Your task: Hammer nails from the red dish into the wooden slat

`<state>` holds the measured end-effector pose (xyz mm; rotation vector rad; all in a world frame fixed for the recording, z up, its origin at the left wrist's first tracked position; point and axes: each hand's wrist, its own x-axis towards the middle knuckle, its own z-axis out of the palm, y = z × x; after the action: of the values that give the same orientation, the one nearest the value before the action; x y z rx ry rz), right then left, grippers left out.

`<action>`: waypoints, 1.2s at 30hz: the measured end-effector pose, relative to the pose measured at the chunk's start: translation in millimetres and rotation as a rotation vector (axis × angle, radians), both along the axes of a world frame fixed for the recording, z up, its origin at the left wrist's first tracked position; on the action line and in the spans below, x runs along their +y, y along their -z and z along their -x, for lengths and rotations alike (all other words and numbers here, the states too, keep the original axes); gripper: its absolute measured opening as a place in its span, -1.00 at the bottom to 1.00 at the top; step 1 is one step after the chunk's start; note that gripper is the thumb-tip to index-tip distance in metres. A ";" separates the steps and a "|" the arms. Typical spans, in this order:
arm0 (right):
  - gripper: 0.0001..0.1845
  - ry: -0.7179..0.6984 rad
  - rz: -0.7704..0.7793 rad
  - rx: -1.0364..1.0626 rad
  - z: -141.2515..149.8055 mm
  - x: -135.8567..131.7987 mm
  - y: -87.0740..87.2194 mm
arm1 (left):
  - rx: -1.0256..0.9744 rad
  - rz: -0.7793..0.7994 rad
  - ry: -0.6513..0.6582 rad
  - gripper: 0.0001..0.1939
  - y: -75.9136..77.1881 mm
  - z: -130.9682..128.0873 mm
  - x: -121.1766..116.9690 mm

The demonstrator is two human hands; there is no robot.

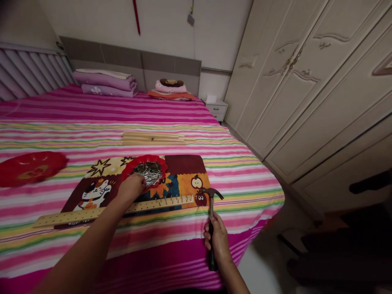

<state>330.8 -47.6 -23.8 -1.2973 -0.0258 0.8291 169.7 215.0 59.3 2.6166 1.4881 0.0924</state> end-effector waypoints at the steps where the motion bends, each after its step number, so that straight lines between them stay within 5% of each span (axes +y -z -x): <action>1: -0.49 -0.003 -0.005 0.002 -0.2 -0.2 0.5 | -0.011 -0.003 0.009 -0.79 0.2 1.2 1.1; 9: -0.50 -0.009 -0.020 -0.011 -1.7 -1.3 6.3 | -0.400 0.084 -0.067 -0.91 -1.4 26.6 9.8; 17: -0.50 -0.020 -0.020 -0.025 -3.1 -1.2 10.9 | -1.086 0.593 -0.218 -0.63 6.3 44.3 0.5; 27: -0.52 -0.032 -0.023 -0.011 -1.7 -3.1 1.4 | -1.102 0.901 -0.337 -0.63 -3.4 57.5 -40.8; 31: -0.53 -0.030 -0.027 -0.007 -2.0 -2.6 1.6 | -1.102 1.047 -0.284 -0.53 -4.0 54.9 -51.5; 36: -0.55 -0.026 -0.031 -0.008 -1.4 -2.5 -0.3 | -1.063 1.007 -0.298 -0.56 3.9 40.4 -54.6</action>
<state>332.1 -50.1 -23.4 -1.2738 -0.0615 0.8433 129.3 160.4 55.4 1.1787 1.0378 0.5041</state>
